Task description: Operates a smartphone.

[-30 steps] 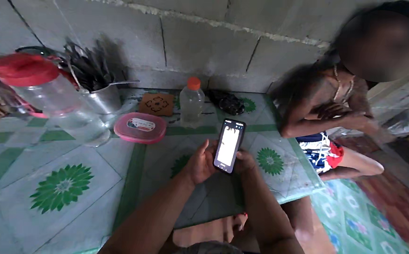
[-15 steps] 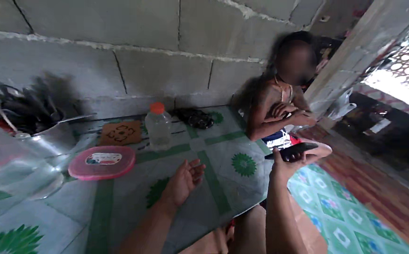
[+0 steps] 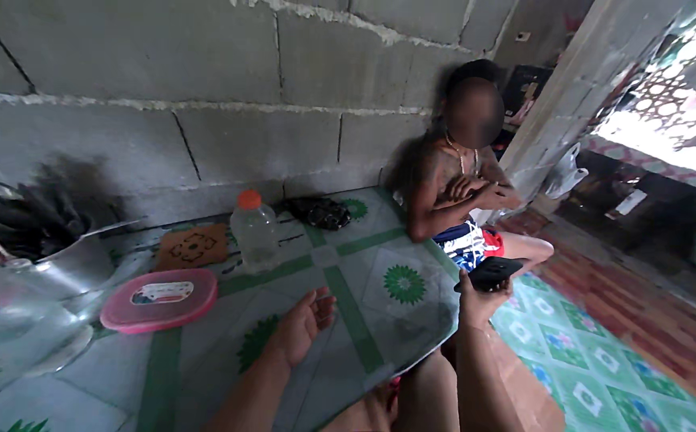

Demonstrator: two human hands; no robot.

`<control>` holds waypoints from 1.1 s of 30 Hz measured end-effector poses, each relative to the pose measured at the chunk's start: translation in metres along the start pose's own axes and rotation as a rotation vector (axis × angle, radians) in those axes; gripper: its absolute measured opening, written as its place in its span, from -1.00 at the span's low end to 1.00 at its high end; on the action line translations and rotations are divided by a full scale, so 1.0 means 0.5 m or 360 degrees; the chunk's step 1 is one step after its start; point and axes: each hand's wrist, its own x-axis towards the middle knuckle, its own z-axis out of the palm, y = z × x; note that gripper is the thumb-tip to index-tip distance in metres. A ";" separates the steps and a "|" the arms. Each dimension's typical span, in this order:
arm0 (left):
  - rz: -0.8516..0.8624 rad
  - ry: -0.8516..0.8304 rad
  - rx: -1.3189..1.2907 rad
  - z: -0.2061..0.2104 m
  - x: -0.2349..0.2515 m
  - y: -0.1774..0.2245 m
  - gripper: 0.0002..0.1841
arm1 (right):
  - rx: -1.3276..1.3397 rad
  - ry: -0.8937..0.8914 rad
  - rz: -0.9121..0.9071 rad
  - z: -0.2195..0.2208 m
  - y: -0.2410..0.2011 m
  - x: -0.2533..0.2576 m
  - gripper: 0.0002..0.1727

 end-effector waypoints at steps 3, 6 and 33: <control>0.0009 0.0011 -0.0012 0.004 0.001 -0.001 -0.54 | -0.0004 -0.0002 -0.0039 -0.003 0.007 -0.001 0.38; 0.0018 0.0018 -0.0040 0.000 -0.003 -0.004 -0.56 | -0.0061 0.0019 -0.0032 -0.007 0.021 -0.013 0.40; -0.0054 0.0094 -0.0027 0.009 -0.003 -0.003 -0.59 | -0.0159 0.0222 0.0007 0.016 0.036 -0.047 0.35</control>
